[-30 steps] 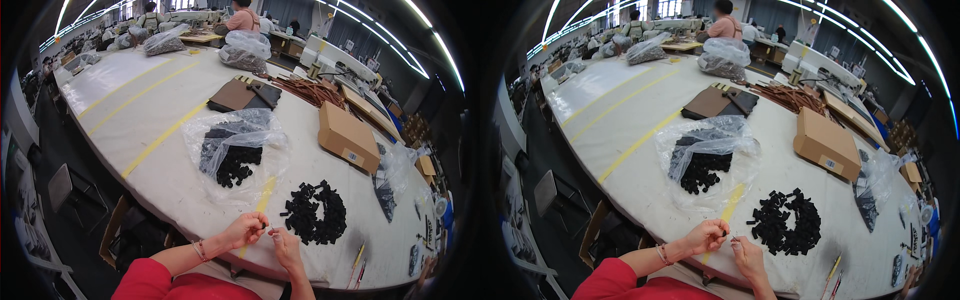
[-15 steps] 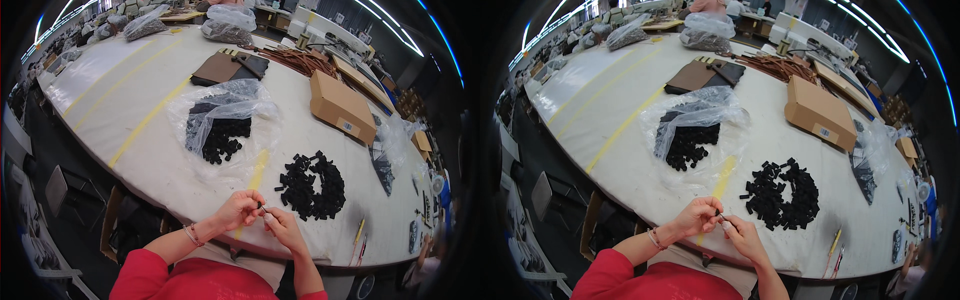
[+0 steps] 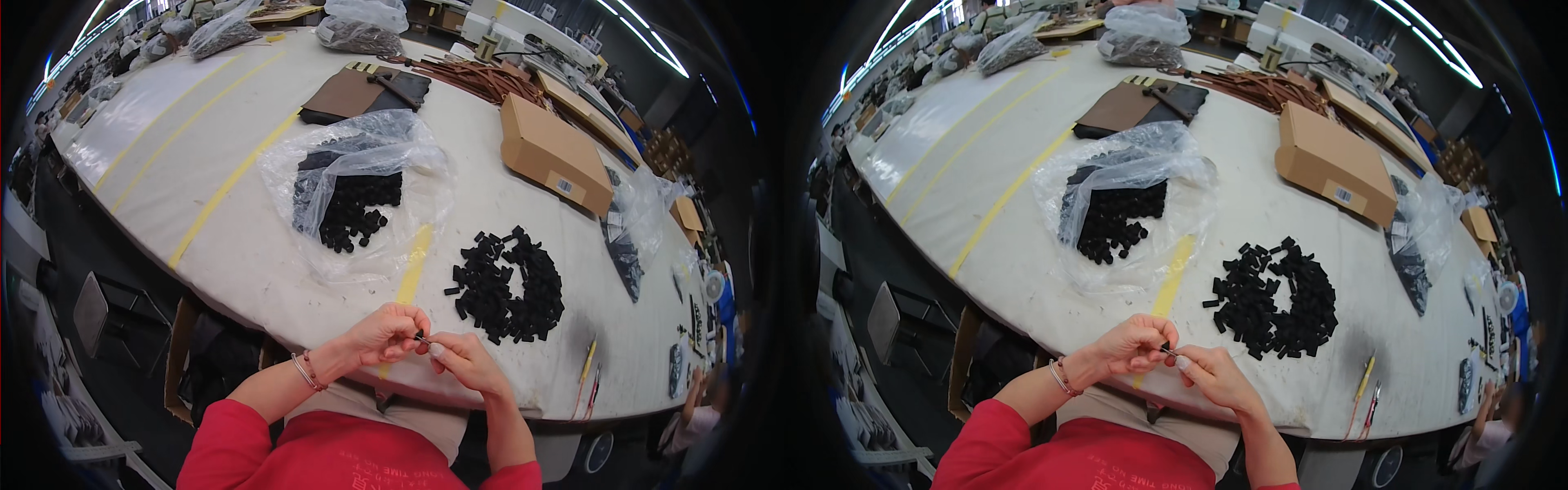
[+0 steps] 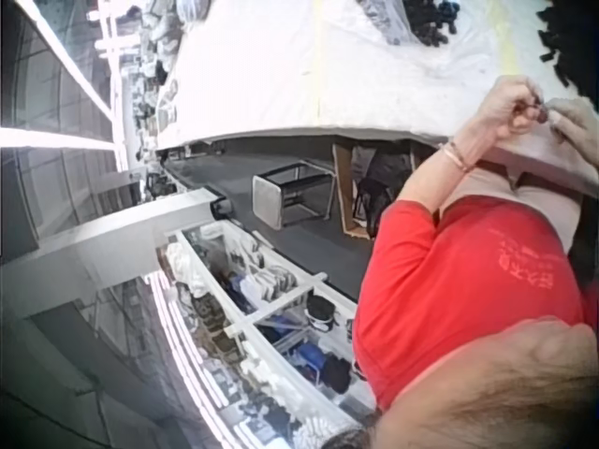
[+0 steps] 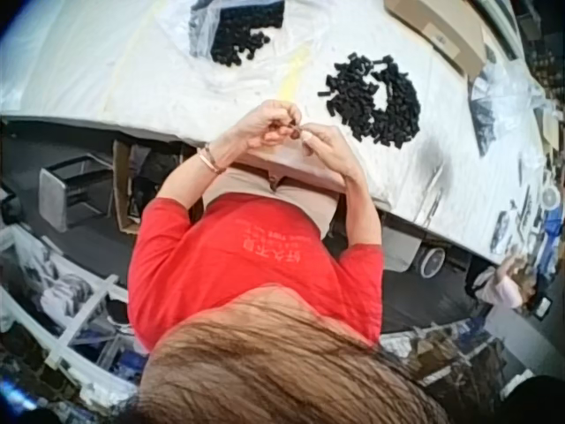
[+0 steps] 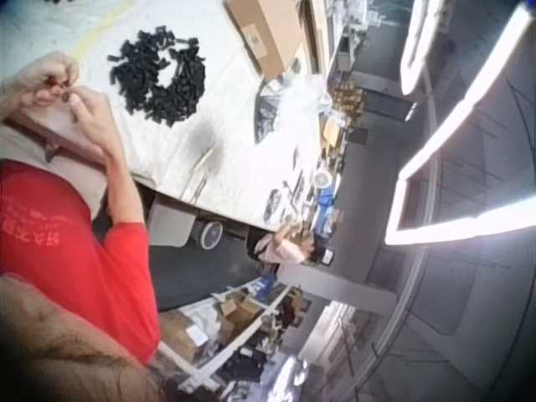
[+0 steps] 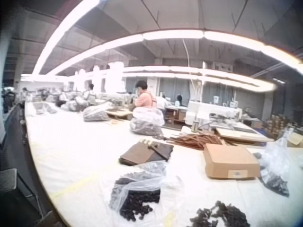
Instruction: The person assembles small black plastic buckles by hand.
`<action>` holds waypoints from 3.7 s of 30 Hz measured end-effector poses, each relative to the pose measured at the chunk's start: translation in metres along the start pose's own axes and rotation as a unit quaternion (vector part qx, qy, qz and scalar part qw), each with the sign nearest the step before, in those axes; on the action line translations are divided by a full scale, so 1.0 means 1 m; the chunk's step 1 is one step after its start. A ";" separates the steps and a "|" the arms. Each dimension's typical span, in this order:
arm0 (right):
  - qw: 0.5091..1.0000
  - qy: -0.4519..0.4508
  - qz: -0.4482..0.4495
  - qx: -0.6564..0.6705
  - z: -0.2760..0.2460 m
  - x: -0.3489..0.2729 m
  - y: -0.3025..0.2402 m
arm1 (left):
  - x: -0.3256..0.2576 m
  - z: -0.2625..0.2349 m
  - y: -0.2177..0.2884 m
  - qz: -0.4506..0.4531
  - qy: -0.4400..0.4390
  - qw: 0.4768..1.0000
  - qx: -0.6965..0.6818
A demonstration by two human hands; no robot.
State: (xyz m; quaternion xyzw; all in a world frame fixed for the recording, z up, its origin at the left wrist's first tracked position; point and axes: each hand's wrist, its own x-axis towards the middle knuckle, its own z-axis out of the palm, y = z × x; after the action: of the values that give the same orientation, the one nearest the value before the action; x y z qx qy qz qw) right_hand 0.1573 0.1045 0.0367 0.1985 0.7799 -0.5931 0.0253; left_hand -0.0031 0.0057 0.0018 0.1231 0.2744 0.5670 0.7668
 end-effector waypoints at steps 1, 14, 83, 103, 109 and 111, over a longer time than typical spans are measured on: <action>1.000 0.018 -0.010 0.006 0.002 0.001 0.006 | 0.000 0.001 0.000 0.025 0.021 0.999 0.036; 0.921 0.334 -0.142 -0.145 0.029 0.021 0.008 | -0.005 0.023 -0.043 0.510 0.127 0.701 0.482; 0.941 0.304 -0.145 0.039 0.013 0.024 0.006 | 0.006 0.005 -0.005 0.123 0.047 0.988 -0.078; 0.957 0.269 -0.109 0.014 0.015 0.025 0.008 | 0.002 0.001 -0.013 0.173 0.144 0.955 0.195; 0.964 0.254 -0.075 0.017 0.015 0.024 0.006 | 0.000 0.003 -0.014 0.187 0.174 0.930 0.264; 0.965 0.249 -0.075 0.008 0.014 0.023 0.003 | 0.000 0.002 -0.015 0.190 0.174 0.929 0.267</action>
State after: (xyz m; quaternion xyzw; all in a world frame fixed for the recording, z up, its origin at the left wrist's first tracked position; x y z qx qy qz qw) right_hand 0.1342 0.0987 0.0240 0.2813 0.7696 -0.5310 -0.2159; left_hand 0.0100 0.0013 -0.0036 0.2727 0.5163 0.6204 0.5237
